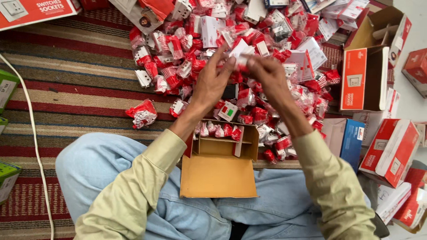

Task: The person places small electrical switches into a cardboard box by hand, taking them from a large pile of packaged components.

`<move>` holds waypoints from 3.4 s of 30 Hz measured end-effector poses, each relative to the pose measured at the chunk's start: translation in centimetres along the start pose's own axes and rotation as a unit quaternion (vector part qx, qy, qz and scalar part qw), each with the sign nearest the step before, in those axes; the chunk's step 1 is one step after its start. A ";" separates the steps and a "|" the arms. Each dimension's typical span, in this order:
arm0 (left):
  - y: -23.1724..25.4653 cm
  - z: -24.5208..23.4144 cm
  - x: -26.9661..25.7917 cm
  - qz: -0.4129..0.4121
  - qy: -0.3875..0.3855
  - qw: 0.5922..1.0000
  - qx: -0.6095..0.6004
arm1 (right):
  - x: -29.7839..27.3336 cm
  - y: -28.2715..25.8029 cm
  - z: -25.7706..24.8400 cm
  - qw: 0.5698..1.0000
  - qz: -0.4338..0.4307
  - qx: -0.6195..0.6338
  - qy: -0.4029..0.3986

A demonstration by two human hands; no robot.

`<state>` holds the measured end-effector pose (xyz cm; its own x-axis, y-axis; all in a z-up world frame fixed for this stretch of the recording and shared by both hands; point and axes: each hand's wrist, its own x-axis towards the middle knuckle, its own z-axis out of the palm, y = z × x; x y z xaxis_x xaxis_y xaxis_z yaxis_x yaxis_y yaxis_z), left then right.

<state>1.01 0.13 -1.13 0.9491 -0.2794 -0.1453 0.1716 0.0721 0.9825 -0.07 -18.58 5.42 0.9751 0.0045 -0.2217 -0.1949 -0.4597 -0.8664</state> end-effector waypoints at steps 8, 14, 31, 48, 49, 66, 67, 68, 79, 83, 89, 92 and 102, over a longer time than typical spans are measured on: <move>-3.1 0.3 -0.2 0.072 -0.041 0.995 -0.061 | -4.9 2.6 1.4 0.980 -0.025 0.195 0.017; -3.7 -0.1 -0.3 0.073 -0.082 0.991 -0.073 | -4.8 2.9 1.1 0.981 -0.022 0.193 0.015; -1.8 0.8 -0.1 0.022 0.015 0.987 0.159 | 11.2 5.9 -8.3 0.952 -0.124 -0.256 0.114; -1.4 0.8 -0.1 -0.008 -0.053 0.989 0.137 | 7.4 5.6 -7.0 0.984 -0.090 -0.084 0.131; -1.3 0.8 -0.3 -0.007 -0.056 0.989 0.138 | 5.4 4.8 -6.5 0.983 -0.089 -0.083 0.134; -5.0 1.0 -1.3 -0.012 -0.190 0.927 0.324 | 21.5 9.8 -4.2 0.910 -0.180 -0.373 0.027; -4.8 1.0 -1.4 -0.016 -0.187 0.927 0.324 | 23.4 11.2 -4.0 0.911 -0.180 -0.371 0.023; -4.7 1.0 -1.5 -0.029 -0.193 0.928 0.318 | 25.3 12.7 -3.8 0.878 -0.225 -0.419 0.054; -5.8 1.8 -1.2 -0.005 -0.193 0.923 0.332 | 20.6 2.3 -4.1 0.847 0.116 -0.496 -0.153; -5.5 1.7 -1.1 0.012 -0.184 0.922 0.341 | 22.2 6.1 -3.2 0.829 -0.016 -0.556 -0.054; -6.7 1.9 -0.9 0.018 -0.187 0.920 0.343 | 24.3 10.4 -3.8 0.755 -0.182 -0.628 -0.062; -6.5 1.7 -0.5 0.015 -0.187 0.924 0.334 | 24.4 10.7 -4.4 0.727 -0.228 -0.646 -0.045; -5.6 1.8 0.3 0.079 -0.099 0.975 0.180 | 19.4 5.3 -4.5 0.934 -0.213 -0.285 -0.029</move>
<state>-0.17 -2.04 -6.42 0.8806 -0.4739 0.0016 -0.1106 -0.2023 0.9731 18.25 -24.92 -1.50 0.9404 0.3363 0.0510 0.3148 -0.8035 -0.5053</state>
